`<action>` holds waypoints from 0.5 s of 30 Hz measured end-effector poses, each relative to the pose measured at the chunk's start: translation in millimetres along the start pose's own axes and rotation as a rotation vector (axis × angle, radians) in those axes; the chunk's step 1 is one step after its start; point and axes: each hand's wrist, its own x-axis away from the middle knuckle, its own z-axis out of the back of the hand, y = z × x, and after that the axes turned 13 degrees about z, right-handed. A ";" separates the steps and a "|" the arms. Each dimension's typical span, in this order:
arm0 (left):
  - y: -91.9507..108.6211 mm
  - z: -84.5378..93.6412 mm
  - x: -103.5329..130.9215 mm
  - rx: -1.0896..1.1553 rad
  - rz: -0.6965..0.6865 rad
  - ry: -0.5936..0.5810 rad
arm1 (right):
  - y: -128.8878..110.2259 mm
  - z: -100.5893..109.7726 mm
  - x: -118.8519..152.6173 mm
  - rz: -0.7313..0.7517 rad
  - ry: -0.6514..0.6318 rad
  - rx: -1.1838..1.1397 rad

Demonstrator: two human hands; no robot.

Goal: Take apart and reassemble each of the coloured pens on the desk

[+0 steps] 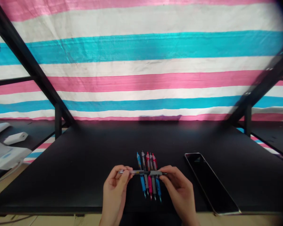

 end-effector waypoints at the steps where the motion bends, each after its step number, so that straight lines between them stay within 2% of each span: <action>1: 0.1 0.3 0.2 0.002 0.006 0.001 | 0.9 -0.1 0.2 0.008 -0.001 0.015; 10: -0.2 -2.7 -0.7 -0.023 0.027 0.029 | 0.5 -0.6 -1.5 0.140 0.013 0.017; 15: -0.8 -1.0 0.1 -0.081 0.059 0.025 | 0.3 -0.9 0.1 0.114 -0.010 0.074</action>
